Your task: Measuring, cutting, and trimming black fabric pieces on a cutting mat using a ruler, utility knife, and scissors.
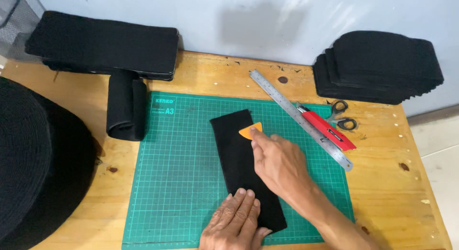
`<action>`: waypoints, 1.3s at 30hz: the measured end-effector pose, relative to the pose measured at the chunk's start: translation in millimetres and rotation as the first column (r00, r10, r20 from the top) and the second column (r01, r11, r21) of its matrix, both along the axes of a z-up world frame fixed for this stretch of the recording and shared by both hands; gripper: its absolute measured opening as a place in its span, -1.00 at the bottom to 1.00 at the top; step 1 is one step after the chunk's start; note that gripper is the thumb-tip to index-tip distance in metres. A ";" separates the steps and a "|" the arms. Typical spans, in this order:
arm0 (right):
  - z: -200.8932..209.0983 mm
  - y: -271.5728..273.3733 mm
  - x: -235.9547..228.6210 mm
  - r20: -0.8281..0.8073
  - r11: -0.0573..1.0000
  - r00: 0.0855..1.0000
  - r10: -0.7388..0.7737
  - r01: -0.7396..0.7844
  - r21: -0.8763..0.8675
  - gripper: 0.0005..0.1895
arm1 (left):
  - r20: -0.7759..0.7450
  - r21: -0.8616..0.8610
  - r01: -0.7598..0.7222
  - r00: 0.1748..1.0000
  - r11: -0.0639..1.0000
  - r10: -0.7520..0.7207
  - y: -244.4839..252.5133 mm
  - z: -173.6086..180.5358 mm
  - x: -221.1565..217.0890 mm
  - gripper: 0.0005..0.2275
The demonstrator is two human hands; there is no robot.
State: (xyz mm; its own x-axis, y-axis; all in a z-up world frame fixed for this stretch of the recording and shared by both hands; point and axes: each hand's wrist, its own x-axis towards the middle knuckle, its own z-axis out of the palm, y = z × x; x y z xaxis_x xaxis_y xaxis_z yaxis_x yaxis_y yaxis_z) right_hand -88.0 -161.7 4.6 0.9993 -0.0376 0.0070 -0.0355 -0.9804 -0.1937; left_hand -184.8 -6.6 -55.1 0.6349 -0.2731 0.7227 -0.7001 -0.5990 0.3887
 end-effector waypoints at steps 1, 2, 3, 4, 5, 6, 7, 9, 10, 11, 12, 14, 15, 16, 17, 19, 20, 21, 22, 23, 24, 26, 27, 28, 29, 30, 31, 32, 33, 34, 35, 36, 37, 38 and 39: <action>-0.5 0.8 7.2 0.005 1.000 1.000 0.004 -0.004 0.004 -0.59 | -0.011 0.005 -0.003 1.000 1.000 0.003 0.1 0.0 -0.9 -0.64; -0.7 0.9 15.4 0.013 1.000 1.000 0.008 -0.008 0.007 -0.59 | -0.018 0.008 -0.006 1.000 1.000 0.006 -0.4 -0.2 -0.5 -0.63; 1.2 1.8 22.0 0.014 1.000 1.000 0.009 -0.009 0.003 -0.59 | -0.017 0.005 -0.007 1.000 1.000 0.007 0.1 -0.2 1.4 -0.63; 2.7 2.7 27.2 -0.004 1.000 1.000 0.001 -0.001 0.025 -0.60 | -0.014 -0.003 -0.001 1.000 1.000 0.001 0.5 0.0 1.5 -0.63; 4.3 3.3 32.3 -0.023 0.999 1.000 -0.005 0.006 0.046 -0.60 | -0.010 -0.010 0.004 1.000 1.000 -0.004 0.6 0.2 1.3 -0.62; 5.9 4.0 36.6 -0.024 0.999 1.000 -0.004 0.005 0.045 -0.60 | -0.011 -0.011 0.003 1.000 1.000 -0.003 0.4 -0.6 1.2 -0.62; 7.7 4.4 40.6 -0.024 0.998 1.000 0.009 -0.008 0.067 -0.60 | -0.007 -0.011 -0.006 1.000 1.000 0.006 -0.1 -1.2 0.7 -0.63; 9.0 5.6 49.6 -0.016 0.996 1.000 0.023 -0.022 0.092 -0.60 | 0.006 -0.009 -0.015 1.000 1.000 0.015 0.7 -1.3 0.4 -0.63; 8.7 6.1 54.3 -0.002 0.993 1.000 0.015 -0.015 0.114 -0.61 | -0.016 -0.005 0.008 1.000 1.000 -0.008 1.6 0.1 -0.2 -0.65; 8.6 6.5 58.9 0.011 0.991 1.000 0.006 -0.008 0.136 -0.61 | -0.037 -0.002 0.031 0.999 1.000 -0.031 2.4 1.8 -0.8 -0.67; 9.4 3.5 62.8 0.016 0.990 1.000 0.009 -0.011 0.139 -0.61 | -0.033 0.001 0.028 0.999 1.000 -0.028 2.2 2.4 -0.7 -0.67; 10.0 -1.9 68.5 -0.024 0.982 0.999 0.046 -0.041 0.186 -0.60 | -0.084 -0.010 0.035 0.996 0.999 -0.036 2.5 3.5 -2.5 -0.65; 11.9 -5.9 66.0 -0.024 0.981 0.999 0.046 -0.041 0.189 -0.60 | -0.085 -0.006 0.034 0.996 0.999 -0.035 3.0 2.1 -5.4 -0.65; 15.5 -11.2 66.0 -0.030 0.974 0.997 0.074 -0.066 0.218 -0.61 | -0.079 -0.012 0.027 0.996 1.000 -0.027 2.0 0.5 -5.0 -0.65; 19.0 -16.5 66.4 -0.035 0.965 0.994 0.102 -0.091 0.246 -0.62 | -0.074 -0.018 0.019 0.997 1.000 -0.020 1.1 -1.3 -4.2 -0.65; 29.2 -17.8 34.8 0.098 0.972 0.986 0.134 -0.150 0.179 -0.65 | -0.084 -0.023 0.012 0.996 1.000 -0.014 1.1 5.7 -5.7 -0.65; 34.0 -18.8 19.7 0.227 0.975 0.959 0.168 -0.196 0.104 -0.68 | -0.095 -0.029 0.010 0.995 1.000 -0.013 1.0 8.9 -5.5 -0.66; 38.5 -18.1 0.4 0.227 0.975 0.959 0.170 -0.197 0.103 -0.68 | -0.094 -0.030 0.009 0.995 1.000 -0.011 0.2 9.5 -4.1 -0.66; 42.6 -17.4 -20.0 0.116 0.989 0.985 0.131 -0.139 0.059 -0.64 | -0.082 -0.042 -0.009 0.997 0.999 0.005 -0.7 9.9 -3.9 -0.66; 46.5 -16.8 -40.4 0.007 0.996 0.996 0.084 -0.084 0.009 -0.60 | -0.069 -0.054 -0.026 0.997 0.998 0.022 -1.6 10.1 -3.7 -0.66; 37.4 -16.8 -56.9 0.004 0.996 0.996 0.085 -0.085 0.008 -0.60 | -0.072 -0.054 -0.026 0.997 0.998 0.022 -0.8 6.8 -4.3 -0.66; 19.5 -16.7 -89.8 -0.130 0.997 0.990 0.056 -0.062 -0.038 -0.53 | -0.089 -0.027 0.025 0.996 0.999 -0.028 1.0 0.6 -4.1 -0.63; 2.9 -15.0 -98.9 -0.130 0.998 0.990 0.050 -0.055 -0.036 -0.53 | -0.089 -0.026 0.032 0.995 0.999 -0.034 1.7 -1.0 -3.6 -0.63; -13.9 -13.5 -107.9 -0.059 0.994 0.998 0.007 -0.013 -0.113 -0.52 | -0.085 -0.012 0.039 0.996 0.999 -0.040 2.1 -2.8 -3.8 -0.63; -30.8 -11.6 -117.0 0.016 0.982 0.999 -0.031 0.033 -0.185 -0.50 | -0.082 0.003 0.047 0.996 0.999 -0.047 2.9 -4.9 -4.0 -0.63; -24.2 -8.9 -110.0 0.011 0.982 0.999 -0.032 0.034 -0.185 -0.50 | -0.087 0.002 0.048 0.995 0.999 -0.048 3.6 -1.8 -3.9 -0.63; -17.7 -6.0 -103.2 0.007 0.993 1.000 -0.024 0.024 -0.114 -0.52 | -0.103 -0.001 0.053 0.993 0.999 -0.053 4.5 1.2 -4.1 -0.64; -11.4 -2.8 -97.5 0.003 0.999 1.000 -0.014 0.014 -0.041 -0.55 | -0.119 -0.002 0.056 0.991 0.998 -0.056 5.7 4.2 -5.7 -0.64; -6.1 -0.7 -84.6 -0.001 0.999 1.000 -0.014 0.013 -0.040 -0.55 | -0.124 -0.002 0.056 0.991 0.998 -0.056 6.3 6.6 -7.1 -0.64; -0.2 1.2 -70.0 -0.023 1.000 0.999 -0.025 0.025 -0.011 -0.54 | -0.117 0.014 0.049 0.992 0.999 -0.047 6.8 9.4 -6.0 -0.64; 6.5 2.8 -55.7 -0.046 0.999 0.998 -0.036 0.037 0.018 -0.54 | -0.110 0.029 0.042 0.993 0.999 -0.039 7.2 13.0 -5.0 -0.65; 7.9 0.6 -49.6 -0.036 0.999 0.999 -0.038 0.039 0.020 -0.54 | -0.100 0.030 0.044 0.994 0.999 -0.041 6.1 10.9 -4.2 -0.65; 9.5 -1.6 -43.4 -0.040 0.998 0.998 -0.056 0.057 0.036 -0.56 | -0.087 0.028 0.040 0.996 0.999 -0.037 5.0 8.9 -3.1 -0.64; 10.2 -3.0 -39.1 -0.052 0.996 0.996 -0.074 0.076 0.051 -0.58 | -0.082 0.025 0.037 0.996 0.999 -0.035 4.9 6.6 -4.3 -0.64; 14.0 0.2 -51.4 -0.052 0.995 0.996 -0.077 0.080 0.052 -0.58 | -0.081 0.027 0.040 0.996 0.999 -0.038 3.9 5.9 -7.3 -0.64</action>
